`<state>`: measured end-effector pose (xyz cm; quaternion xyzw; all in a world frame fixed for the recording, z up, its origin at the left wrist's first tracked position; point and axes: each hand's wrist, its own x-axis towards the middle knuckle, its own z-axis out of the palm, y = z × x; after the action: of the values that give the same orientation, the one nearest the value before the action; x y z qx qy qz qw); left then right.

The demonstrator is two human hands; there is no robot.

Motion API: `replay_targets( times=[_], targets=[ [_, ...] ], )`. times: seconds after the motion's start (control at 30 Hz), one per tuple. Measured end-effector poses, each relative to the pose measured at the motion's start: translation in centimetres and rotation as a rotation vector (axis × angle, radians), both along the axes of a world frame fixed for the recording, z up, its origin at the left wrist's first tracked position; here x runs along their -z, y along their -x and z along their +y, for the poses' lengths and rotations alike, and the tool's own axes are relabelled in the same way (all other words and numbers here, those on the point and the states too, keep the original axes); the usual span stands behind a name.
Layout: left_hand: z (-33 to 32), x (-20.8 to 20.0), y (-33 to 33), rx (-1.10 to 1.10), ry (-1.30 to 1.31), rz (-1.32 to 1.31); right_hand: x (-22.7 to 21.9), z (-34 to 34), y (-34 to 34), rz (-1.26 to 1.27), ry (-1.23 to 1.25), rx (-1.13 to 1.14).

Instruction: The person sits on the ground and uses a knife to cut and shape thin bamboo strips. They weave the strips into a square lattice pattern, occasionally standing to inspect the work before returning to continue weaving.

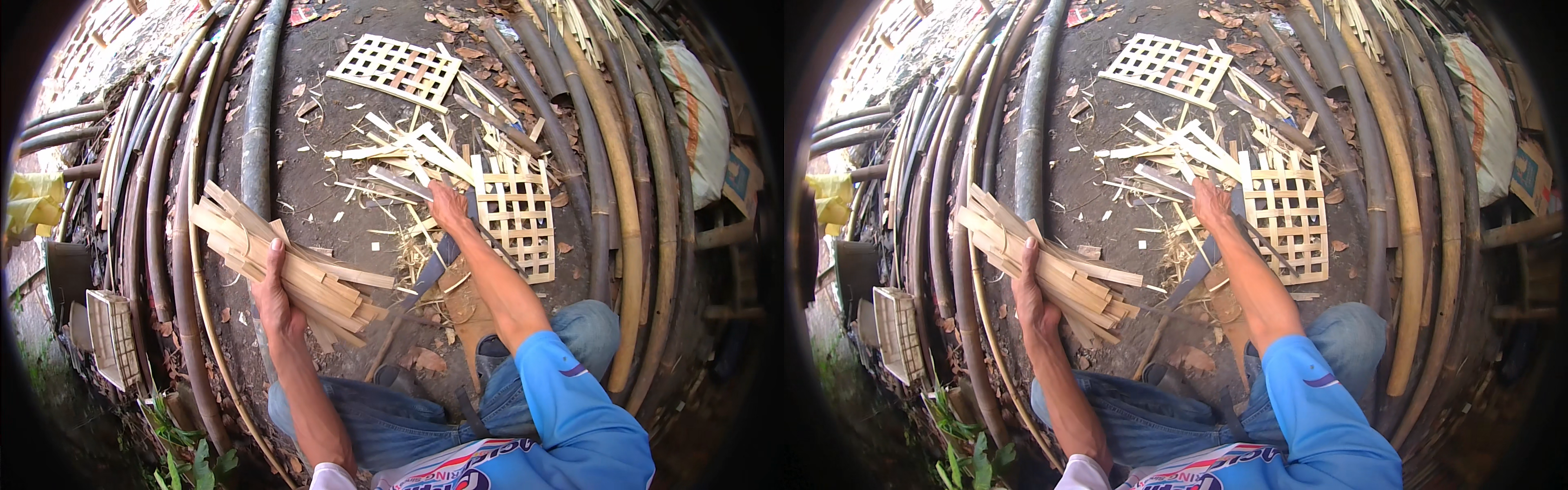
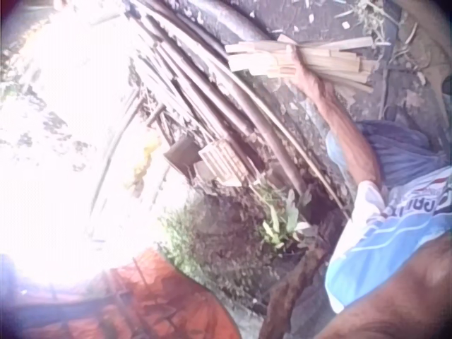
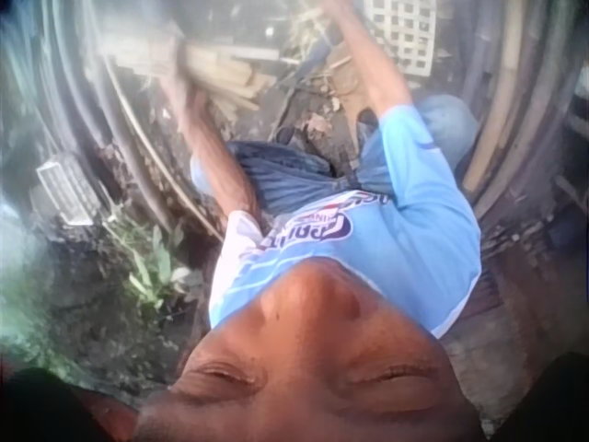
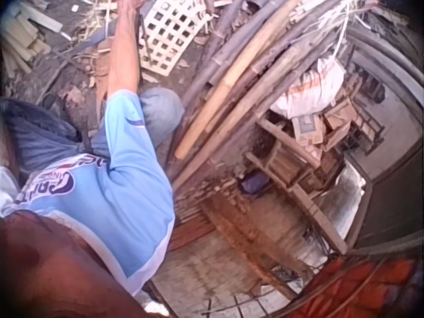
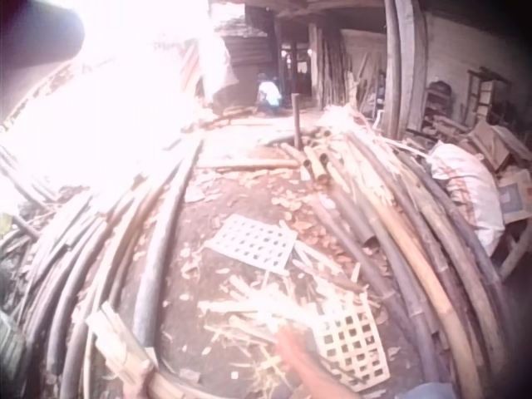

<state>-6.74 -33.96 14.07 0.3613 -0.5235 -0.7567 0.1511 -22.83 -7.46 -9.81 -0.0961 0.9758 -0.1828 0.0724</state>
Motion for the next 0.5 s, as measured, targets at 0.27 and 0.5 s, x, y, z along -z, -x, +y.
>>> replay_targets(
  times=[0.27,0.5],
  targets=[
    [0.5,0.1,0.2,0.028,-0.021,0.005,-3.3,7.4,4.3,-0.514,0.705,0.408],
    [1.5,-0.9,0.5,0.045,-0.147,0.069,-4.5,8.0,1.8,-0.514,0.246,0.422]
  ],
)
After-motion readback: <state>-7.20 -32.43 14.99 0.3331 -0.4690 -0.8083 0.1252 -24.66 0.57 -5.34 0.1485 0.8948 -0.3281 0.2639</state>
